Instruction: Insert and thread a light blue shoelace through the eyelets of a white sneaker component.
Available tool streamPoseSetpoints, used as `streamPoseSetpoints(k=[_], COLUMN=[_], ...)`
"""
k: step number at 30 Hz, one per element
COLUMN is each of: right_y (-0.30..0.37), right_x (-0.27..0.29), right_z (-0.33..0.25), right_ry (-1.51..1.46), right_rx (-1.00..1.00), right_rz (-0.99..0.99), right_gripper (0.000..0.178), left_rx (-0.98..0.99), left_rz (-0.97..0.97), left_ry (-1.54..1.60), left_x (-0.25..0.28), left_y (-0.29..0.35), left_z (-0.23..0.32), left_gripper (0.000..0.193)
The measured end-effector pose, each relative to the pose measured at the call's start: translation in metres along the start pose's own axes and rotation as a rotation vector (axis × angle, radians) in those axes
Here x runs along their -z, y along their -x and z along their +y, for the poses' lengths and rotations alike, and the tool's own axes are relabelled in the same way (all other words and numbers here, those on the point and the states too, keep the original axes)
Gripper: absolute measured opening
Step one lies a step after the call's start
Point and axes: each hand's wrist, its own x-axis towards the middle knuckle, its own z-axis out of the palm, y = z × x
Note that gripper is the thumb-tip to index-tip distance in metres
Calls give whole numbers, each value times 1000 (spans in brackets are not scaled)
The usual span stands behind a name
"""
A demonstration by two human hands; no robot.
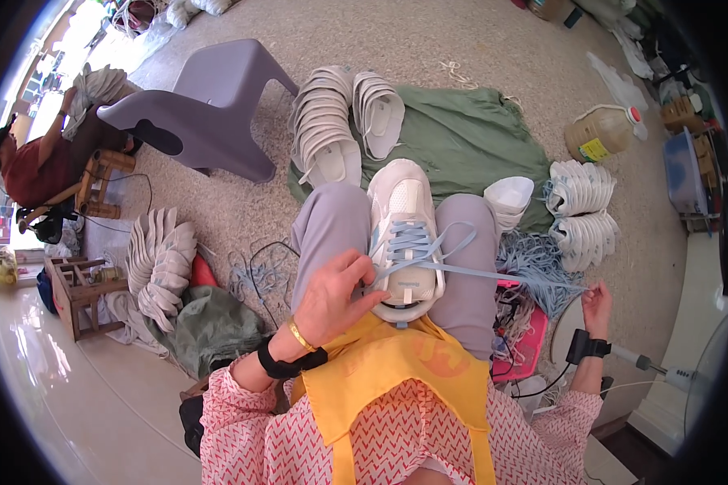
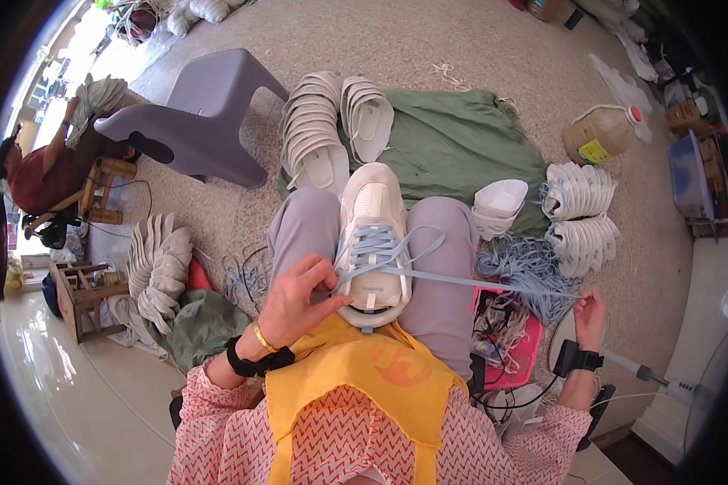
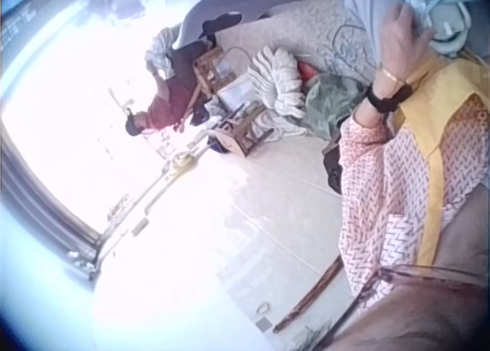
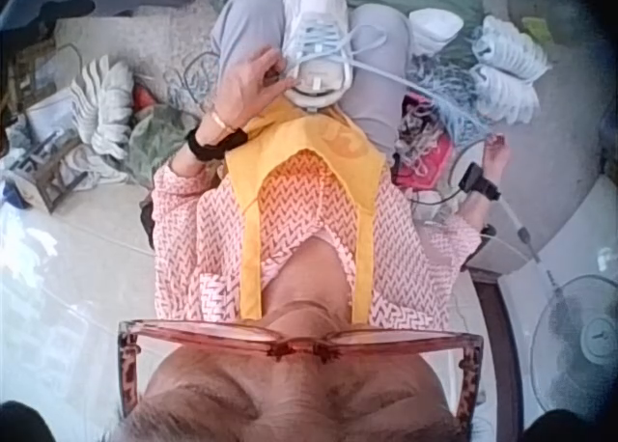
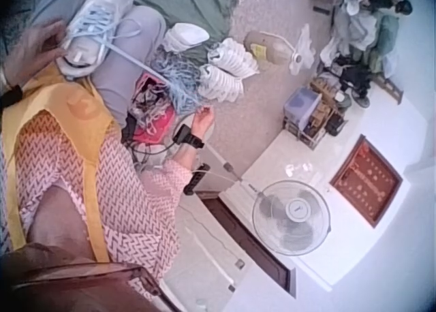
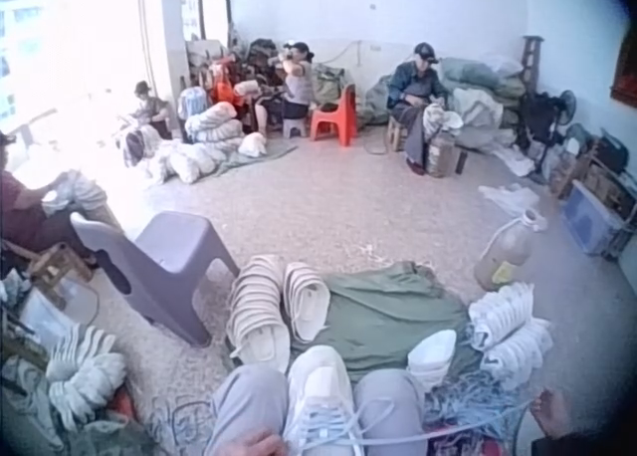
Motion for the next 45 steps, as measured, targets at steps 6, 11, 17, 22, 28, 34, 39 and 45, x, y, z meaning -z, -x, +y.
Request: streamPoseSetpoints(k=[6,11,17,22,28,34,39,45], right_y=[88,148,152,154,140,149,160,158], right_x=[-225,-353,-387,-378,-366,-363,-366,-362], right_z=[44,73,86,74,77,91,92,89], right_ry=[1022,1093,1192,1260,921,912,1220,1272], right_rx=[498,749,615,382,4,34,389,293], right_rz=[-275,-835,-1118,-1176,-1110,-1060,-996,-968], right_gripper=[18,29,25,22,16,18,18,15], left_rx=[32,30,96,253,435,587,601,608], left_rz=[-15,-51,-109,-241,-313,-335,-253,-332], left_ry=[103,140,287,496,612,556,548,422], left_x=[-1,2,8,31,89,162,150,128], left_y=[3,4,6,19,43,93,101,78], left_z=[-3,-3,-2,-9,-24,-52,-55,-54], left_gripper=[24,18,15,14,15,17,18,15])
